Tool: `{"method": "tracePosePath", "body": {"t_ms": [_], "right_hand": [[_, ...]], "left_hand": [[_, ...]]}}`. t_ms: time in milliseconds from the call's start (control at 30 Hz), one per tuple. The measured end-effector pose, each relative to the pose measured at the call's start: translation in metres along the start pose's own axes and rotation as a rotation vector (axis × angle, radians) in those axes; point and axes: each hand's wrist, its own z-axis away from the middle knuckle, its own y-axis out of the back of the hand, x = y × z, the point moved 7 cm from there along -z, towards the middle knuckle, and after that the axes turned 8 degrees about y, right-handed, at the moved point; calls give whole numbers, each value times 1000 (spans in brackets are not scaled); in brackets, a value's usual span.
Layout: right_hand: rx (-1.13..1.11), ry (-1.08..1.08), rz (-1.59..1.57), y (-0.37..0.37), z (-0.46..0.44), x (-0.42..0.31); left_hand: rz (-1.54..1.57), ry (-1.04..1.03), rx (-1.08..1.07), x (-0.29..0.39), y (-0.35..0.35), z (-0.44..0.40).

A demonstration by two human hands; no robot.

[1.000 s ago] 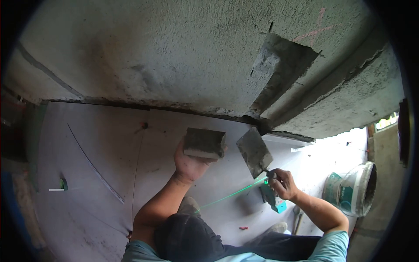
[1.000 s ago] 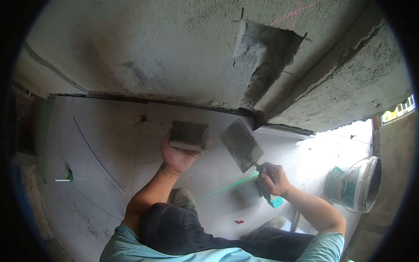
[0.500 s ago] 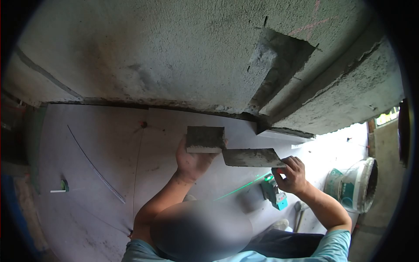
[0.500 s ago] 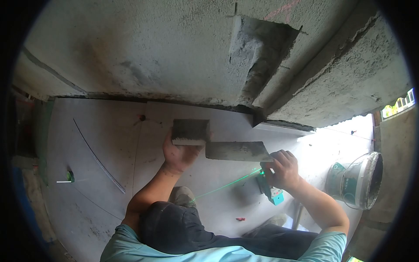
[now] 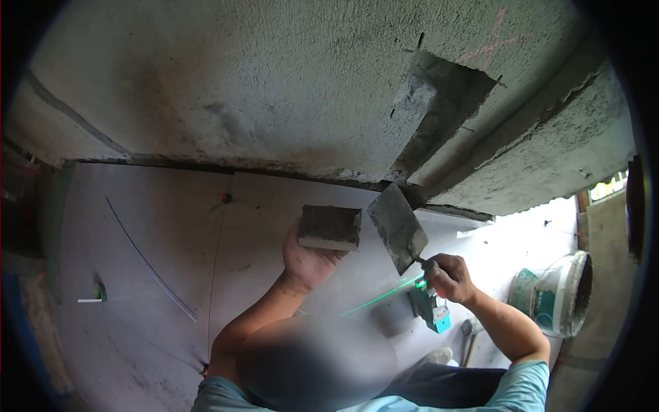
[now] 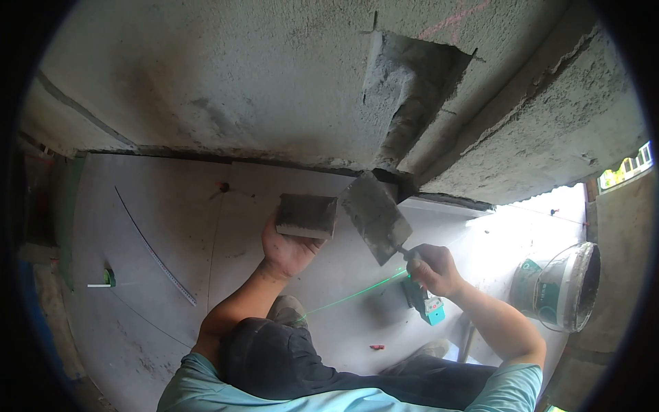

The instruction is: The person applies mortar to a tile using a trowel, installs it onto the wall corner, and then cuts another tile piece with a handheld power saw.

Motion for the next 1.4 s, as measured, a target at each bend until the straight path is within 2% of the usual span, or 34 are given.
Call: {"method": "tracePosePath", "body": {"t_ms": [133, 333, 500, 533, 633, 733, 833, 933, 1067, 1133, 1267, 1400], "right_hand": [[-63, -62, -208, -18, 4, 10], [-162, -153, -115, -33, 6, 12], [-170, -223, 11, -19, 22, 32], [-119, -269, -122, -18, 26, 34], [0, -390, -606, -17, 30, 35], [-118, -401, -1095, -22, 22, 2], [-189, -376, -1051, -20, 19, -6], [-203, -389, -1044, -17, 17, -3], [-148, -410, -976, -10, 16, 8], [-114, -398, -809, -5, 14, 6], [-53, -402, -471, 2, 9, -7], [-246, -287, -35, 13, 2, -28]], "left_hand": [[102, 28, -74, -4, -2, 1], [47, 22, -105, -6, -4, 1], [165, 16, -128, 1, 10, 3], [188, 16, -147, 3, 10, 2], [-73, 2, -48, 5, 0, 1], [-159, 40, -49, -8, 3, 0], [-104, 170, -139, -34, 2, 1], [-105, 230, -143, -45, 13, 2], [-212, 183, -51, -41, 22, 2], [-339, 142, 21, -38, 29, 4], [-424, 112, 17, -39, 33, 6], [-475, 107, 73, -35, 44, 8]]}}
